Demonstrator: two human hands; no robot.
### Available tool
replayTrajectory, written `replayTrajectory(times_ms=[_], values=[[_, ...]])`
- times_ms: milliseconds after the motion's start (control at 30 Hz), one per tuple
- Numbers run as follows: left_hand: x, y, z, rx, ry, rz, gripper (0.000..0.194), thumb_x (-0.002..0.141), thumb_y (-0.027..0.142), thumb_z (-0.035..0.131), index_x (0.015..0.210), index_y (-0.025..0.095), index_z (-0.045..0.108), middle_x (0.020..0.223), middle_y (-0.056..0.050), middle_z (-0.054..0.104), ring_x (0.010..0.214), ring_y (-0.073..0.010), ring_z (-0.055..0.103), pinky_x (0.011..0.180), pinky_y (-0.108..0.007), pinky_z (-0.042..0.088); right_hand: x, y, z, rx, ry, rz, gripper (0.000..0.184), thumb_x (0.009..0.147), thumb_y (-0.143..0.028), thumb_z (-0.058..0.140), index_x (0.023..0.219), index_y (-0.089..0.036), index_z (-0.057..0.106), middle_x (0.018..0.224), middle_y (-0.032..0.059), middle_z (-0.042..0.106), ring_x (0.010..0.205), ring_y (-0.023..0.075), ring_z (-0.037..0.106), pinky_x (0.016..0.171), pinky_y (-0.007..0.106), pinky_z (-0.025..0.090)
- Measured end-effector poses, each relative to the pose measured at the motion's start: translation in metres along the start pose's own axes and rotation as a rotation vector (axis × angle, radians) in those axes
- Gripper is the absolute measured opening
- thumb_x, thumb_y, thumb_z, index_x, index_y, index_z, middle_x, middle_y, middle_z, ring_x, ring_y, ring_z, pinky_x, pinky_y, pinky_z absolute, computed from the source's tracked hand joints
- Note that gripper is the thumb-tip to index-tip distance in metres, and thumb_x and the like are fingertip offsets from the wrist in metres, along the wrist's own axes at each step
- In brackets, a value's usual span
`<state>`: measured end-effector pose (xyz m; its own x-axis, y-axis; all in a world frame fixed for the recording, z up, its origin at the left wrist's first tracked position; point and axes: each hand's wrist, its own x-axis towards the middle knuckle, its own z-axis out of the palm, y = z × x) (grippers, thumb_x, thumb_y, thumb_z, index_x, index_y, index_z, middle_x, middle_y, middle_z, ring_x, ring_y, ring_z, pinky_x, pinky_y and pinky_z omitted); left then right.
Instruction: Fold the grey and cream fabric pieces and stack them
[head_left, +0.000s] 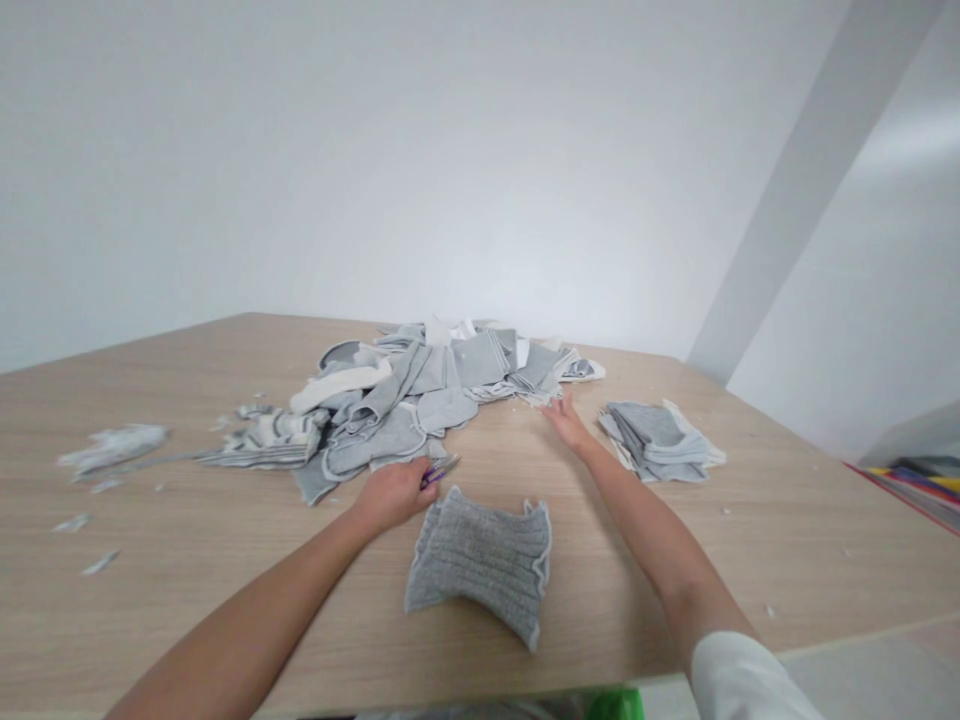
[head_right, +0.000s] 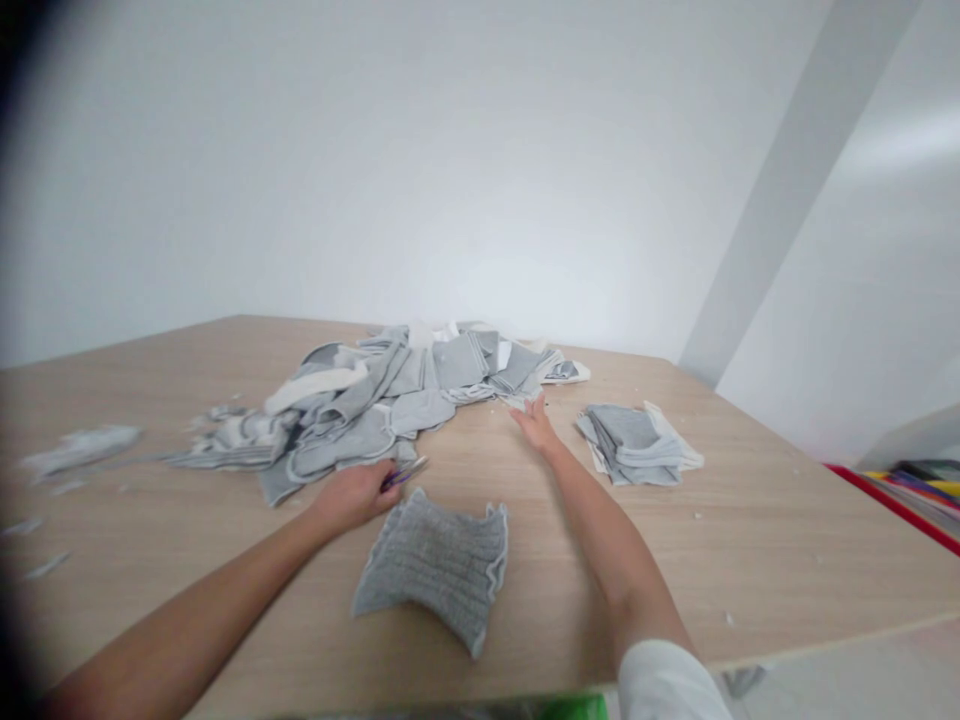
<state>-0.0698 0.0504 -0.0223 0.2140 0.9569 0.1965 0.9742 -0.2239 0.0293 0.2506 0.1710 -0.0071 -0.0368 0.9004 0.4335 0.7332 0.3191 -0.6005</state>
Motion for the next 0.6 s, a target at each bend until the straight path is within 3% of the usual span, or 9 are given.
replayTrajectory(times_ms=[100,200,300,467,600], values=[[-0.003,0.000,-0.004,-0.023,0.003,-0.029,0.029,0.083,0.044,0.045,0.092,0.020,0.060,0.083,-0.009,0.067,0.080,-0.0234,0.063,0.067,-0.029,0.040,-0.007,0.008,-0.001,-0.042,-0.043,0.029,0.071,0.084,-0.063,0.032,0.127,-0.010,0.052,0.141,0.0177,0.039,0.135,0.0283,0.027,0.110,0.047,0.017],[-0.004,0.002,-0.006,-0.033,0.008,-0.049,0.031,0.083,0.044,0.045,0.093,0.021,0.061,0.084,-0.009,0.067,0.081,-0.0237,0.063,0.069,-0.030,0.040,-0.026,0.008,-0.005,-0.039,-0.118,-0.005,0.064,0.091,-0.057,0.020,0.116,-0.012,0.059,0.125,0.0169,0.056,0.123,0.0235,0.046,0.103,0.042,0.031],[-0.005,0.003,-0.005,-0.007,0.014,-0.066,0.034,0.083,0.046,0.044,0.095,0.020,0.062,0.086,-0.012,0.067,0.081,-0.0263,0.063,0.070,-0.033,0.041,-0.053,0.003,-0.004,-0.010,-0.183,-0.068,0.059,0.093,-0.053,0.021,0.103,-0.014,0.064,0.106,0.0123,0.067,0.106,0.0206,0.058,0.093,0.035,0.041],[-0.004,0.003,-0.003,0.009,-0.001,-0.147,0.034,0.081,0.043,0.045,0.095,0.018,0.063,0.089,-0.014,0.067,0.084,-0.0279,0.063,0.072,-0.035,0.042,-0.089,0.005,-0.001,-0.001,-0.227,-0.098,0.055,0.094,-0.050,0.022,0.093,-0.016,0.065,0.097,0.0088,0.069,0.095,0.0197,0.061,0.088,0.031,0.044],[-0.004,0.004,0.000,0.018,-0.009,-0.083,0.030,0.081,0.042,0.045,0.089,0.019,0.063,0.091,-0.013,0.067,0.085,-0.0273,0.062,0.071,-0.034,0.042,-0.092,0.013,-0.001,-0.013,-0.164,-0.060,0.053,0.095,-0.046,0.022,0.107,-0.013,0.062,0.113,0.0128,0.064,0.108,0.0208,0.056,0.096,0.038,0.040]])
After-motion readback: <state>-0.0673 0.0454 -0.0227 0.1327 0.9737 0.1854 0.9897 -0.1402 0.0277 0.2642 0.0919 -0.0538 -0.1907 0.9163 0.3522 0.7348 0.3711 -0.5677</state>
